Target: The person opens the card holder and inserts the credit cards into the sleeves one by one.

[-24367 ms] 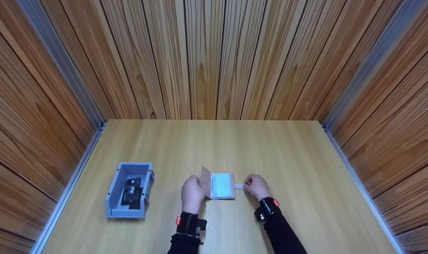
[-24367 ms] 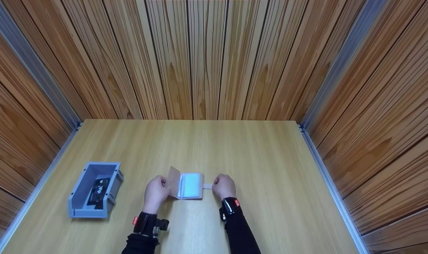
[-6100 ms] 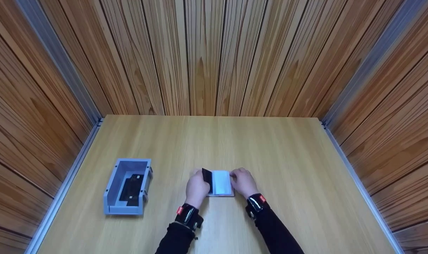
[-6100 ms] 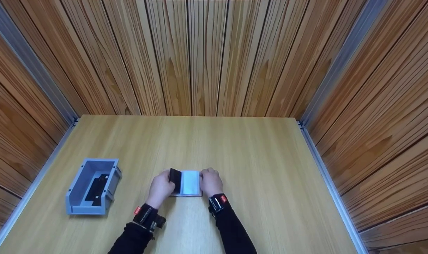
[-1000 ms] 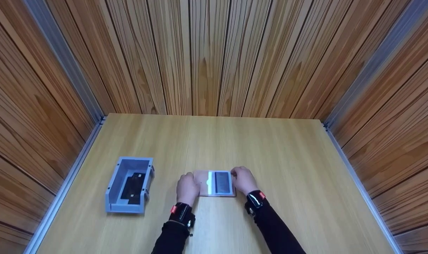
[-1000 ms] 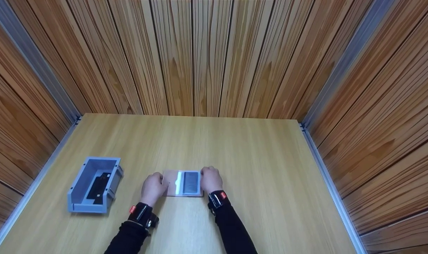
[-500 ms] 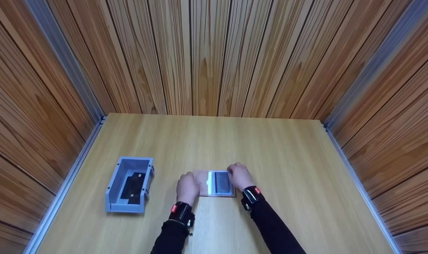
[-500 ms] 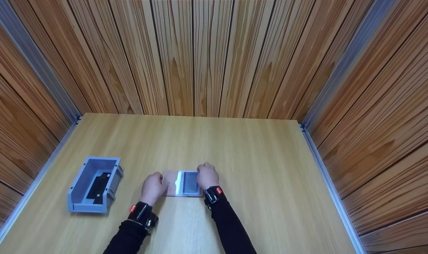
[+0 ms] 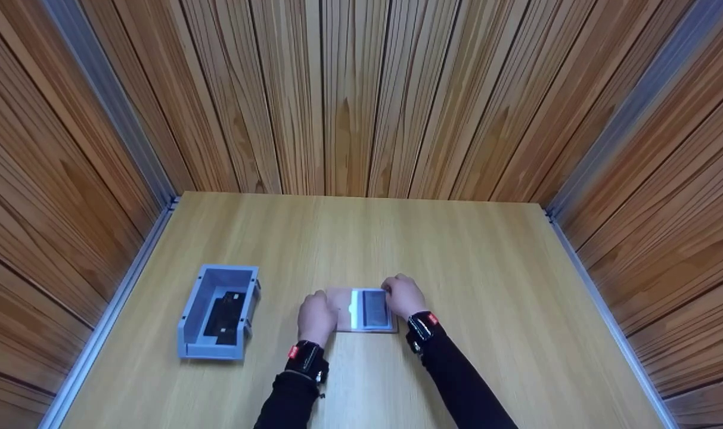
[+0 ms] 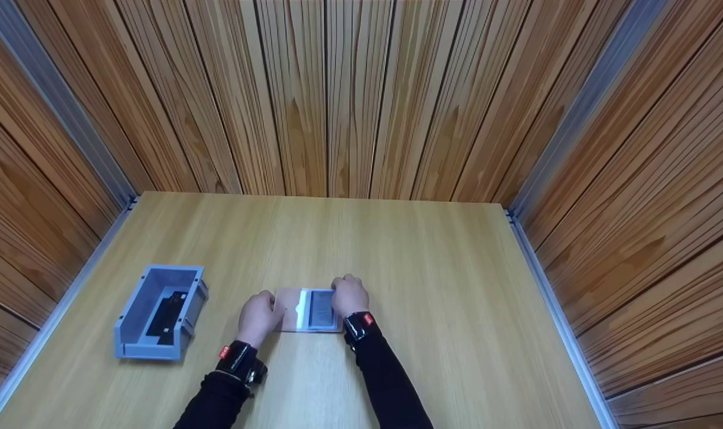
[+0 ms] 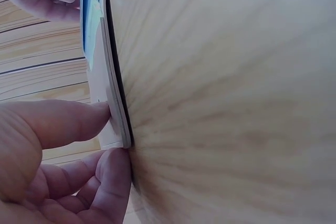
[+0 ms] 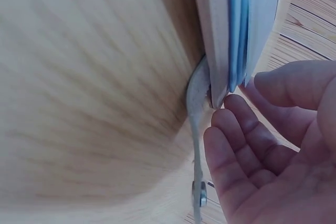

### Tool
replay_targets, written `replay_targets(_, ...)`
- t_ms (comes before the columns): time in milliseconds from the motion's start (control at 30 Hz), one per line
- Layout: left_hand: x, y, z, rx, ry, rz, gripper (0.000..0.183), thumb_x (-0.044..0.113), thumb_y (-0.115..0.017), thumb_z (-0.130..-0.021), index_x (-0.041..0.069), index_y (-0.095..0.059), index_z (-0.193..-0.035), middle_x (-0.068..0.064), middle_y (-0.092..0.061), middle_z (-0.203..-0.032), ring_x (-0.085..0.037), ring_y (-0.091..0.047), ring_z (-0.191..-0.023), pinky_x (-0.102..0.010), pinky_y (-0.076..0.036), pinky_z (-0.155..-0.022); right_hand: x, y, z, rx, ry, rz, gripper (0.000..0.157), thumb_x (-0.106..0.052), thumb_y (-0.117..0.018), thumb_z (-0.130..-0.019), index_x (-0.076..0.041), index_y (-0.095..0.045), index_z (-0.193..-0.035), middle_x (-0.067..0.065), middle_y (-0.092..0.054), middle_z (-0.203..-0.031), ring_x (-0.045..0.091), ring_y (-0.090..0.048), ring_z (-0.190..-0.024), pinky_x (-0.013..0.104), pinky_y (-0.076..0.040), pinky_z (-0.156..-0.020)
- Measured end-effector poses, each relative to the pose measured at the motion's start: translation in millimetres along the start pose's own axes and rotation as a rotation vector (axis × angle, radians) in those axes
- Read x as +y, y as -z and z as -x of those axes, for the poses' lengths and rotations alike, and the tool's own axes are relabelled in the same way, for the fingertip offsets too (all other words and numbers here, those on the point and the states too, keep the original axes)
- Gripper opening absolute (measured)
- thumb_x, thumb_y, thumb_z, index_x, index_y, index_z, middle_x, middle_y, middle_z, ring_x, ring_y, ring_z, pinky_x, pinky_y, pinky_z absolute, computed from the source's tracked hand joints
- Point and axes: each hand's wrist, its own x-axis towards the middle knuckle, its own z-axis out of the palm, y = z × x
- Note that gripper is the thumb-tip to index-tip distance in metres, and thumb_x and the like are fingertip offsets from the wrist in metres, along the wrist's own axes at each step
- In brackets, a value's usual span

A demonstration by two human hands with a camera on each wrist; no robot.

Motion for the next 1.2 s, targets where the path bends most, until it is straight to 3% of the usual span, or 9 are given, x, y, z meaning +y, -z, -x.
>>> replay_targets(267,0.6,-0.6,-1.9,-0.057,0.051,0.022,0.019,0.002,-0.071,-0.082,-0.005,-0.063,-0.096,-0.018,-0.062,-0.088,-0.036,-0.062,-0.084,-0.048,-0.051,-0.078,-3,2.2,-2,-0.002,-0.045,-0.035,0.01,-0.003,-0.067,-0.086,-0.003,-0.071,-0.095,0.009,-0.061,-0.091,0.03,-0.06,-0.09,0.044,-0.049,-0.082)
replay_targets(567,1.2,1.6,-0.5,-0.035,0.024,0.022,0.014,0.002,-0.072,-0.081,-0.004,-0.062,-0.089,-0.017,-0.061,-0.083,-0.037,-0.062,-0.08,-0.049,-0.05,-0.073,-9,5.7,-7,-0.008,-0.109,-0.181,0.011,-0.006,-0.061,-0.091,-0.002,-0.067,-0.1,0.009,-0.065,-0.092,0.025,-0.061,-0.085,0.041,-0.05,-0.078)
replay_targets(800,-2.1,-0.8,-1.5,-0.013,0.0,0.02,0.013,-0.001,-0.071,-0.077,-0.003,-0.061,-0.085,-0.017,-0.061,-0.08,-0.038,-0.062,-0.079,-0.049,-0.05,-0.071,-22,10.1,-5,0.079,-0.028,-0.339,0.014,-0.004,-0.057,-0.09,0.002,-0.066,-0.099,0.004,-0.062,-0.08,0.018,-0.058,-0.071,0.035,-0.049,-0.066)
replay_targets(1000,-4.2,-0.8,-1.1,-0.006,-0.009,0.051,0.018,0.001,-0.075,-0.074,-0.001,-0.058,-0.081,-0.017,-0.06,-0.078,-0.039,-0.061,-0.078,-0.05,-0.048,-0.07,-32,7.4,-7,0.002,-0.028,-0.467,0.02,-0.002,-0.054,-0.092,0.002,-0.064,-0.108,0.005,-0.067,-0.084,0.018,-0.062,-0.076,0.033,-0.051,-0.069)
replay_targets(1200,-5.4,-1.4,-1.7,0.008,-0.019,0.053,0.018,0.002,-0.075,-0.073,-0.002,-0.059,-0.082,-0.017,-0.061,-0.077,-0.039,-0.062,-0.076,-0.051,-0.049,-0.069,-35,-2.6,-4,-0.045,0.02,-0.457,0.019,-0.002,-0.059,-0.091,0.0,-0.065,-0.109,0.003,-0.066,-0.085,0.018,-0.062,-0.08,0.033,-0.051,-0.074)
